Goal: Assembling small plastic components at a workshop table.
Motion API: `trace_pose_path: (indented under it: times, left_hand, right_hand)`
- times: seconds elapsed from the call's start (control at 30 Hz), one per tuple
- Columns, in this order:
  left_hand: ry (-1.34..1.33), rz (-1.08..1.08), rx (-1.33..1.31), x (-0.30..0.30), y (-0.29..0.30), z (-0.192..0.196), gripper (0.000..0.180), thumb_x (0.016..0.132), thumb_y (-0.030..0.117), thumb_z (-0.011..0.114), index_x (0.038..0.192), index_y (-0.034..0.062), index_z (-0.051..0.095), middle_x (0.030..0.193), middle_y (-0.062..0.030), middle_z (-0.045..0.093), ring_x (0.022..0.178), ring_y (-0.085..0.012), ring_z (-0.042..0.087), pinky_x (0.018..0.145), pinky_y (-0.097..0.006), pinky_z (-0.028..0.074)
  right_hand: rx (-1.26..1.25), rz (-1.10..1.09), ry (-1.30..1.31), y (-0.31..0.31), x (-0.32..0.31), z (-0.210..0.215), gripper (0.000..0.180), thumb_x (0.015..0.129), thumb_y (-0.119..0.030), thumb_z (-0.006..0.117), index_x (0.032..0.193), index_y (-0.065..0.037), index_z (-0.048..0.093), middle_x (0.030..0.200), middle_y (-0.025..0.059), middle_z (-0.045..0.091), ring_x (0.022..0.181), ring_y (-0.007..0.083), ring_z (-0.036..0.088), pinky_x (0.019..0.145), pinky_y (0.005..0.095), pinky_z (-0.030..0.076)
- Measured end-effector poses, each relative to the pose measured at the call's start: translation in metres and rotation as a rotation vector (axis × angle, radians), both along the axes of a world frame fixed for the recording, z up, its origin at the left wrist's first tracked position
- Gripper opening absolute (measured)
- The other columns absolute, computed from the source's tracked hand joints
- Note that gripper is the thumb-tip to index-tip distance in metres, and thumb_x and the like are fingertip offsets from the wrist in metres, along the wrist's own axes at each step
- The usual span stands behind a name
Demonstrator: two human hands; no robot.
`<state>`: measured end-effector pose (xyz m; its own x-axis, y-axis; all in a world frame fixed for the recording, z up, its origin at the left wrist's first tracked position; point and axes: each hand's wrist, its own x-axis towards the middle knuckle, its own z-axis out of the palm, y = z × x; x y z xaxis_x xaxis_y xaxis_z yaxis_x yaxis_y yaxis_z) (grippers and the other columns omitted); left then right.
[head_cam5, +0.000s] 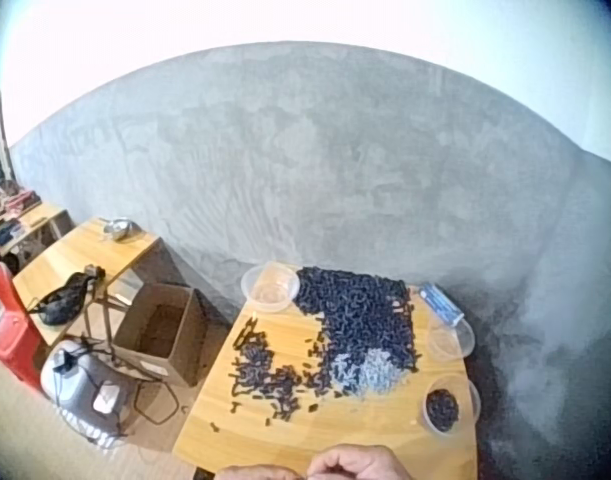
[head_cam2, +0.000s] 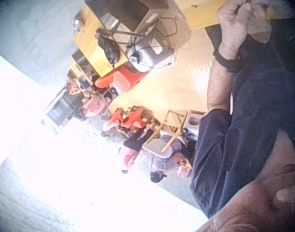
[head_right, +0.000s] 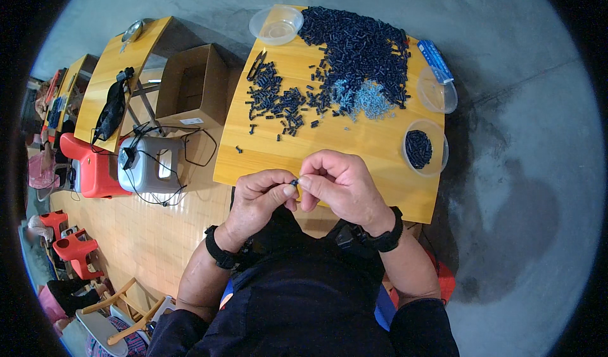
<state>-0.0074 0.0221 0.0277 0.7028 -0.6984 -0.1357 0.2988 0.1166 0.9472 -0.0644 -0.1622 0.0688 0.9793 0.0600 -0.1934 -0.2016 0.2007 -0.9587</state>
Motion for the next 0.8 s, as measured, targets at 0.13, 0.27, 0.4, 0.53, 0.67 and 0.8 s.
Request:
trace_pose_path:
  times: [0.13,0.27,0.4,0.53,0.67,0.8]
  left_hand:
    - [-0.019,0.000,0.015,0.000,0.000,0.000,0.012,0.091,0.006,0.060,0.098,-0.0032,0.064,0.078,-0.0034,0.064,0.068,-0.0087,0.061,0.064,-0.022,0.051]
    - [-0.001,-0.016,0.007,0.000,0.001,0.001,0.012,0.091,0.006,0.059,0.097,-0.0026,0.064,0.079,-0.0024,0.064,0.068,-0.0081,0.060,0.063,-0.021,0.050]
    - [0.032,-0.071,0.027,0.002,0.001,0.003,0.011,0.093,0.008,0.058,0.095,-0.0016,0.064,0.079,-0.0016,0.062,0.068,-0.0070,0.059,0.063,-0.021,0.048]
    - [0.138,-0.089,-0.015,0.002,0.001,0.005,0.011,0.093,0.007,0.056,0.095,-0.0015,0.063,0.078,-0.0018,0.062,0.066,-0.0069,0.058,0.062,-0.021,0.049]
    - [0.158,-0.110,-0.013,0.003,0.002,0.004,0.011,0.093,0.006,0.056,0.094,-0.0018,0.063,0.078,-0.0025,0.062,0.065,-0.0071,0.058,0.061,-0.022,0.050]
    - [0.145,-0.113,-0.012,0.004,0.001,0.004,0.010,0.093,0.005,0.056,0.094,-0.0022,0.063,0.078,-0.0029,0.062,0.065,-0.0073,0.058,0.060,-0.022,0.050]
  right_hand:
    - [-0.009,0.011,-0.006,0.000,0.000,0.001,0.007,0.091,-0.005,0.056,0.089,0.002,0.057,0.071,0.0049,0.063,0.062,0.0089,0.061,0.058,0.0213,0.051]
    - [-0.036,0.028,0.011,-0.002,0.002,0.003,0.006,0.091,-0.004,0.056,0.089,0.001,0.058,0.071,0.0037,0.062,0.061,0.0082,0.061,0.057,0.0206,0.049]
    - [-0.036,0.068,0.056,-0.007,0.004,0.006,0.004,0.090,-0.001,0.056,0.090,0.002,0.058,0.073,0.0054,0.062,0.063,0.0117,0.063,0.058,0.0230,0.051]
    - [-0.061,0.095,0.073,-0.011,0.005,0.010,0.004,0.089,0.000,0.056,0.090,0.003,0.059,0.074,0.0048,0.061,0.063,0.0113,0.063,0.058,0.0226,0.050]
    - [-0.102,0.142,0.097,-0.013,0.007,0.014,0.005,0.088,0.002,0.055,0.090,0.003,0.059,0.073,0.0043,0.061,0.063,0.0105,0.062,0.058,0.0218,0.049]
    - [-0.128,0.164,0.096,-0.014,0.009,0.016,0.005,0.088,0.002,0.054,0.090,0.003,0.059,0.073,0.0041,0.060,0.062,0.0098,0.061,0.058,0.0216,0.048]
